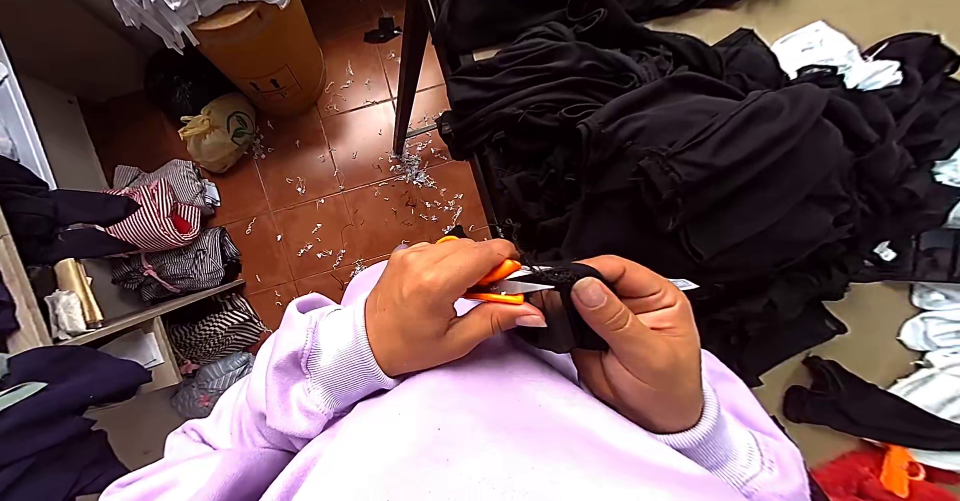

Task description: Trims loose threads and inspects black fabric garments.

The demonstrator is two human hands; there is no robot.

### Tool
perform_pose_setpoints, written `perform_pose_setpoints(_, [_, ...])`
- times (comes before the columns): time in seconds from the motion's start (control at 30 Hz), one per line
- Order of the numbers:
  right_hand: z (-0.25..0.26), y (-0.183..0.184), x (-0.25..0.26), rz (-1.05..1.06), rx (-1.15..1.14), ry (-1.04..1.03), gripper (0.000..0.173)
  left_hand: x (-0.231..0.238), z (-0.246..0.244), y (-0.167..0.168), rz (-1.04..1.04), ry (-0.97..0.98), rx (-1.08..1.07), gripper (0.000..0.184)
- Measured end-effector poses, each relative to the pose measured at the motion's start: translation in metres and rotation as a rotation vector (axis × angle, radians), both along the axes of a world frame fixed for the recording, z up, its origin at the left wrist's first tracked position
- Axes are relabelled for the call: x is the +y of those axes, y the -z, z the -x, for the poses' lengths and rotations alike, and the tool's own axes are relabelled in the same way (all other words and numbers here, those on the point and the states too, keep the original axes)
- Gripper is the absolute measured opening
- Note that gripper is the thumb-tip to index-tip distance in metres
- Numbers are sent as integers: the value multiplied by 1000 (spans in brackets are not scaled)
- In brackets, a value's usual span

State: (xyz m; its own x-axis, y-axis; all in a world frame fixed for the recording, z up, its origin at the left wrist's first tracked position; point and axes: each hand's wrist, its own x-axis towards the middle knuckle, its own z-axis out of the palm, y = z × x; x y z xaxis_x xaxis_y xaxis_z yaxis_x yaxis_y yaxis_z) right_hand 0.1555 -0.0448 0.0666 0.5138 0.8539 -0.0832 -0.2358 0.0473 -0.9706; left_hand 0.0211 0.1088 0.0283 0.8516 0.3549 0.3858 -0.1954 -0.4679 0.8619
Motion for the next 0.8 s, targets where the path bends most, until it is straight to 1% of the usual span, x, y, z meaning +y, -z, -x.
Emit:
perform_pose_setpoints(0.3, [2,1,1,40,-149,5,13,0,-4,-3,-140,-8,4,44])
perform_pose_setpoints(0.4, [1,1,1,40,-200,-1,13,4,-4,-3,-131,1,6,38])
perform_pose_setpoints(0.47, [0,1,1,38,-227,-6,13,7,-2,-3,-84,9,27,36])
perform_pose_setpoints(0.6, [-1,2,0,36,-224,6,13,13,2,1,-63,42,39,43])
perform_pose_setpoints(0.8, [-1,1,1,43,-257,-38,13,12,-1,-3,-94,53,28,45])
